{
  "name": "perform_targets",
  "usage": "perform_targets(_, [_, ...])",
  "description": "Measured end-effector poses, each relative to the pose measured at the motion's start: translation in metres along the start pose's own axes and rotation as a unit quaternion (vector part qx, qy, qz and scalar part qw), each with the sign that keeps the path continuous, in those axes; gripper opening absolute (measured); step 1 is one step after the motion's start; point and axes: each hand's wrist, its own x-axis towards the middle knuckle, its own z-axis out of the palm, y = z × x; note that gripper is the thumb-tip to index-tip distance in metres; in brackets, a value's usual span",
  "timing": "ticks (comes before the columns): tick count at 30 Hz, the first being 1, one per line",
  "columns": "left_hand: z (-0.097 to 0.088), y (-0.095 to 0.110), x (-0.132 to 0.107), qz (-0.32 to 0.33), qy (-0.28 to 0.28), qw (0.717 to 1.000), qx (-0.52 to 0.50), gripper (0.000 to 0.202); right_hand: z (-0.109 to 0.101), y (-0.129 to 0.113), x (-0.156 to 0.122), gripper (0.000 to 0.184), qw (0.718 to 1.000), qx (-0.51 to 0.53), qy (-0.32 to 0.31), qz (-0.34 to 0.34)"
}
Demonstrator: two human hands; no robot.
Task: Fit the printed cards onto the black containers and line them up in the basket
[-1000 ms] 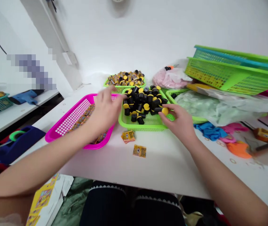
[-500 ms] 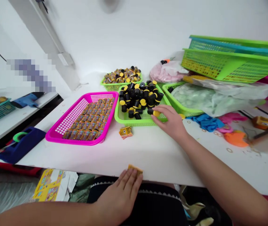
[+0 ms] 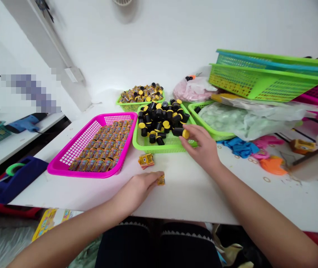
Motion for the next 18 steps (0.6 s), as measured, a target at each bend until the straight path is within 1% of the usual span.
perform_targets(3, [-0.017, 0.011, 0.022, 0.060, 0.101, 0.991, -0.058, 0.021, 0.000, -0.011, 0.001, 0.026, 0.992, 0.122, -0.020, 0.037])
perform_targets(5, [-0.026, 0.016, 0.039, 0.087, 0.162, 0.979, -0.093, 0.011, -0.001, -0.018, 0.001, 0.027, 0.970, 0.222, -0.041, 0.093])
perform_targets(7, [-0.028, 0.015, 0.053, 0.074, 0.199, 0.970, -0.119, 0.006, -0.002, -0.023, 0.001, 0.031, 0.942, 0.289, -0.061, 0.163])
perform_targets(9, [-0.023, 0.009, 0.061, 0.037, 0.199, 0.969, -0.139, 0.011, -0.005, -0.025, 0.001, 0.034, 0.920, 0.319, -0.061, 0.220])
perform_targets(11, [-0.014, -0.002, 0.063, 0.014, 0.172, 0.975, -0.139, 0.027, -0.007, -0.024, 0.002, 0.033, 0.908, 0.332, -0.053, 0.251])
perform_targets(12, [-0.009, -0.008, 0.061, 0.013, 0.156, 0.979, -0.131, 0.038, -0.008, -0.024, 0.003, 0.031, 0.903, 0.336, -0.057, 0.261])
perform_targets(14, [-0.003, -0.017, 0.058, 0.028, 0.127, 0.986, -0.105, 0.057, -0.009, -0.023, 0.003, 0.029, 0.895, 0.341, -0.089, 0.275])
perform_targets(15, [-0.001, -0.020, 0.056, 0.039, 0.116, 0.988, -0.091, 0.063, -0.009, -0.023, 0.003, 0.029, 0.890, 0.343, -0.112, 0.279])
perform_targets(18, [-0.001, -0.022, 0.052, 0.076, 0.112, 0.988, -0.080, 0.071, -0.010, -0.024, 0.002, 0.029, 0.878, 0.352, -0.166, 0.280])
